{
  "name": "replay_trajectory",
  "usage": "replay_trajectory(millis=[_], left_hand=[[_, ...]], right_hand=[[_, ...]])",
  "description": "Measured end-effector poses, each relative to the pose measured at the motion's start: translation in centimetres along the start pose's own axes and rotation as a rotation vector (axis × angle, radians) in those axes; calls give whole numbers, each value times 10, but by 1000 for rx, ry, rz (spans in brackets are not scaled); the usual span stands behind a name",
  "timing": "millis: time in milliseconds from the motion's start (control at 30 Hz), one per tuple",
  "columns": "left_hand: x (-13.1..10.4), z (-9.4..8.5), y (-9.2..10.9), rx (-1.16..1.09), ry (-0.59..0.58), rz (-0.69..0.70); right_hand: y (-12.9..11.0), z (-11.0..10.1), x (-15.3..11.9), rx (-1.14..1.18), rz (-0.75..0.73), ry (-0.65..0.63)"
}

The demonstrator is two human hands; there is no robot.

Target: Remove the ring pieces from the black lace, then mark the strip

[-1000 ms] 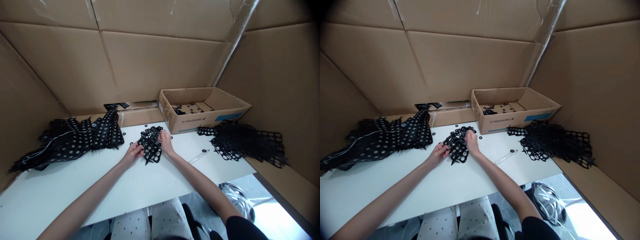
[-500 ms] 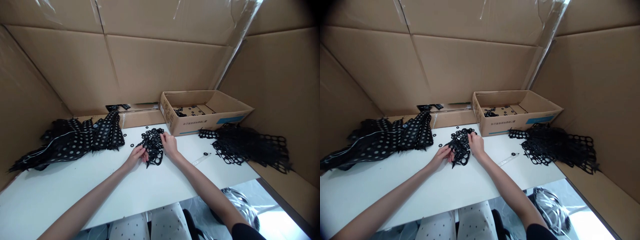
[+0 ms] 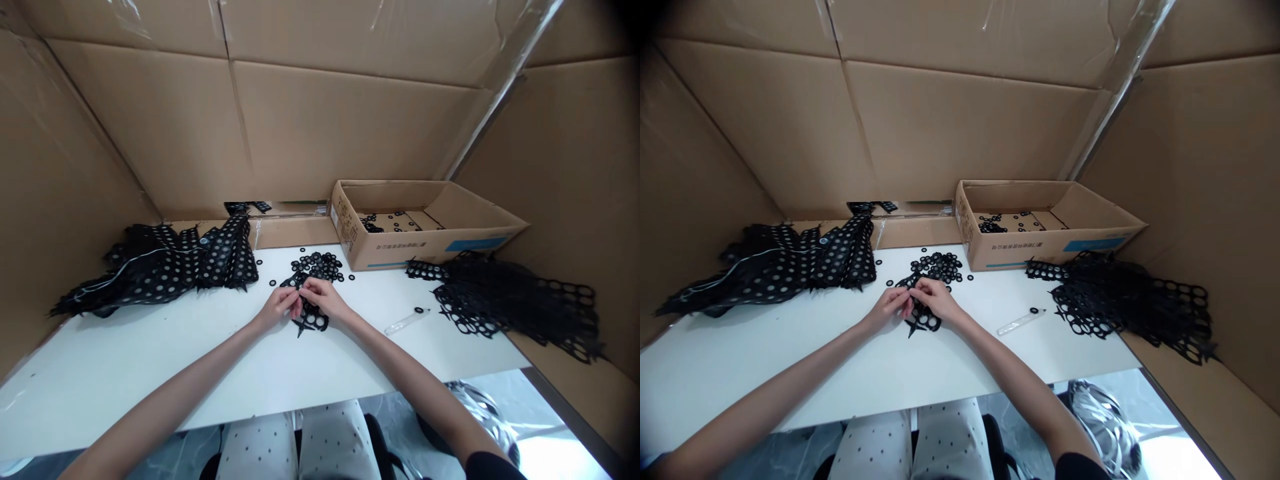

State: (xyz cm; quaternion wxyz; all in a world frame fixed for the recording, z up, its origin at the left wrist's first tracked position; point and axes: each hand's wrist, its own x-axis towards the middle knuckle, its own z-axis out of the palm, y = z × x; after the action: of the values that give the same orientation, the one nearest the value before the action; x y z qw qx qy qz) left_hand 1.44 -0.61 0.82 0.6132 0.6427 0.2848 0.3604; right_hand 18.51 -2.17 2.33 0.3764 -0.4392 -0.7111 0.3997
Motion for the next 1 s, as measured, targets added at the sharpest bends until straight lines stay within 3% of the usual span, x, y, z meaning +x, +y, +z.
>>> replay_trajectory(millis=[300,567,733,867,1000], left_hand=[[-1,0,1,31,-15,11],[2,-5,-8,-69,65,-16],[4,-10,-8,-175,205,-21],[18,-19,17,-111,216,105],[43,-25,72,96,112,309]], right_hand=[[-4,11,-1,-242,-72,37],[6,3,7,-122,-26,273],[19,-23,13,-121,24,540],[32,-42,18,-400,58,457],[40,-43,19,-529,97,426]])
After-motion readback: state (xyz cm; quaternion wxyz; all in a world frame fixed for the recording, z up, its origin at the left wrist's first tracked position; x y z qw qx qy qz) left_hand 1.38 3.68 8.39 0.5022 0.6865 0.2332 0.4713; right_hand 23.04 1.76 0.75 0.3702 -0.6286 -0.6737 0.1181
